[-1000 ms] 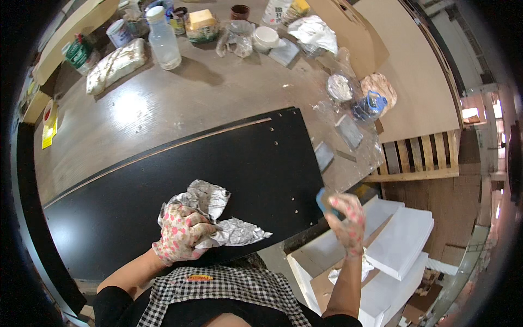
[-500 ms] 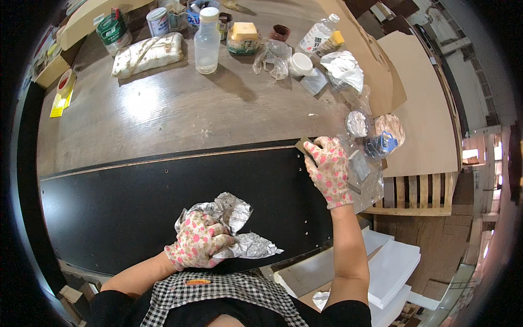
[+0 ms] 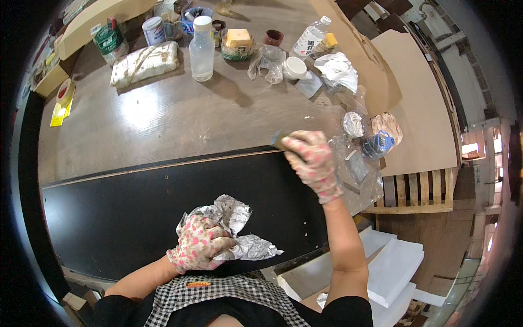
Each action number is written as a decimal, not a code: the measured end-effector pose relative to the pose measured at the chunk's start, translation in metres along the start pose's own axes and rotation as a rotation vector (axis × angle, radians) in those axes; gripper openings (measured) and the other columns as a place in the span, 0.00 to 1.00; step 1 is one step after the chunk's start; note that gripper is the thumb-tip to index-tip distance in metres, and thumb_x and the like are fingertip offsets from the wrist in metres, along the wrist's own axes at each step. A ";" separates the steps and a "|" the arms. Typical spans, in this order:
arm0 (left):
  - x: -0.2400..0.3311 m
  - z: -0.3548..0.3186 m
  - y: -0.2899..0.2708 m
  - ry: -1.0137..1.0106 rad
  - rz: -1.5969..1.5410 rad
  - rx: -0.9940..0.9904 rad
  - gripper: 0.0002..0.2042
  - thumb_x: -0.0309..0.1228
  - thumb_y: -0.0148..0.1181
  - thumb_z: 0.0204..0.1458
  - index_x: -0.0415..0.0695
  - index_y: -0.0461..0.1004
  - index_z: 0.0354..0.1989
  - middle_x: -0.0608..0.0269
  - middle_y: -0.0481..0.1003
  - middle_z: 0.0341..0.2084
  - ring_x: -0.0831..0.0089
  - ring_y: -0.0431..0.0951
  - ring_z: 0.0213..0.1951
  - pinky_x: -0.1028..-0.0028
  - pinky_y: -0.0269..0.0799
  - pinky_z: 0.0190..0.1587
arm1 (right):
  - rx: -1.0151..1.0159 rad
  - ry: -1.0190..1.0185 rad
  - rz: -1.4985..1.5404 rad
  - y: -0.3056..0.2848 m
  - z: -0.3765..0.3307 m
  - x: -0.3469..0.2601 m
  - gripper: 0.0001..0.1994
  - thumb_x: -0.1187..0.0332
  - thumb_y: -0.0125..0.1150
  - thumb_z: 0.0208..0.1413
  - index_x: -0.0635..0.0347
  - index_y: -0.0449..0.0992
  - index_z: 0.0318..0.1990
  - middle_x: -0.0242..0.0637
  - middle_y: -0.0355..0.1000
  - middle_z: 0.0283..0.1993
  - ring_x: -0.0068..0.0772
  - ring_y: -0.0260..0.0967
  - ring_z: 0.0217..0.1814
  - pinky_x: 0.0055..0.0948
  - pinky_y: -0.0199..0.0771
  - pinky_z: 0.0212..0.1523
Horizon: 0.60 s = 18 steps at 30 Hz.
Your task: The person scrubs the edges of a black rectangular panel with a small blue abrasive block and wipes the surface with a white cloth. The person repeatedly flips the panel to clean both sides and edges, then places it on a stack of similar panels.
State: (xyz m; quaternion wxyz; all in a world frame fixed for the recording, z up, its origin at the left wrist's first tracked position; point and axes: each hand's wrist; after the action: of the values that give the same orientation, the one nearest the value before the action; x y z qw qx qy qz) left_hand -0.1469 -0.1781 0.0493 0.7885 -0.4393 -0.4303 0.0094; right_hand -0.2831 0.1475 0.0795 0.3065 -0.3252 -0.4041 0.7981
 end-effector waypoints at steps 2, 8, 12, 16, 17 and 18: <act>-0.002 0.001 -0.006 0.058 0.020 0.247 0.16 0.41 0.69 0.41 0.53 0.82 0.41 0.69 0.78 0.37 0.64 0.77 0.41 0.59 0.67 0.51 | 0.257 0.285 0.162 -0.016 -0.015 -0.004 0.19 0.78 0.71 0.46 0.52 0.80 0.48 0.38 0.75 0.49 0.41 0.74 0.49 0.38 0.78 0.50; -0.015 0.026 -0.022 -0.297 0.498 -0.050 0.31 0.37 0.68 0.41 0.44 0.73 0.58 0.51 0.68 0.64 0.47 0.61 0.69 0.48 0.57 0.66 | 0.444 0.428 0.201 -0.030 -0.115 -0.078 0.24 0.79 0.69 0.50 0.61 0.72 0.56 0.44 0.72 0.53 0.44 0.72 0.54 0.39 0.75 0.56; -0.023 0.094 -0.003 -0.238 0.517 -0.197 0.38 0.38 0.71 0.45 0.42 0.64 0.67 0.47 0.60 0.69 0.48 0.55 0.73 0.47 0.48 0.73 | 0.560 0.624 0.450 0.005 -0.173 -0.118 0.18 0.74 0.63 0.56 0.67 0.73 0.55 0.42 0.72 0.52 0.36 0.71 0.51 0.35 0.73 0.52; -0.023 0.195 0.047 -0.045 0.509 -0.191 0.34 0.40 0.69 0.48 0.37 0.68 0.63 0.46 0.62 0.68 0.50 0.60 0.70 0.51 0.54 0.72 | 0.607 0.842 0.519 0.018 -0.191 -0.120 0.19 0.71 0.63 0.59 0.67 0.73 0.57 0.38 0.71 0.52 0.32 0.70 0.52 0.32 0.71 0.54; -0.020 0.217 0.060 -0.018 0.464 -0.147 0.33 0.41 0.68 0.48 0.37 0.70 0.61 0.46 0.63 0.67 0.50 0.61 0.69 0.51 0.55 0.71 | 0.588 0.796 0.502 0.018 -0.191 -0.119 0.19 0.70 0.64 0.58 0.66 0.74 0.56 0.40 0.72 0.53 0.35 0.70 0.54 0.35 0.71 0.57; -0.018 0.230 0.070 0.002 0.401 -0.083 0.33 0.39 0.69 0.46 0.38 0.69 0.61 0.48 0.64 0.67 0.51 0.63 0.68 0.50 0.56 0.70 | 0.614 0.822 0.516 0.017 -0.190 -0.117 0.19 0.69 0.65 0.57 0.65 0.75 0.56 0.42 0.72 0.54 0.38 0.70 0.56 0.37 0.70 0.59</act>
State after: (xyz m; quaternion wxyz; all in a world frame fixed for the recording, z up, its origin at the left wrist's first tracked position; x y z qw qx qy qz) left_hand -0.2907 0.0153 0.0441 0.7526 -0.5482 -0.3334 0.1479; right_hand -0.0708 0.1361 0.0088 0.3141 -0.5930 0.0910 0.7359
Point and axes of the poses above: each hand's wrist, its own z-axis towards the middle knuckle, its own y-axis out of the palm, x = y × z
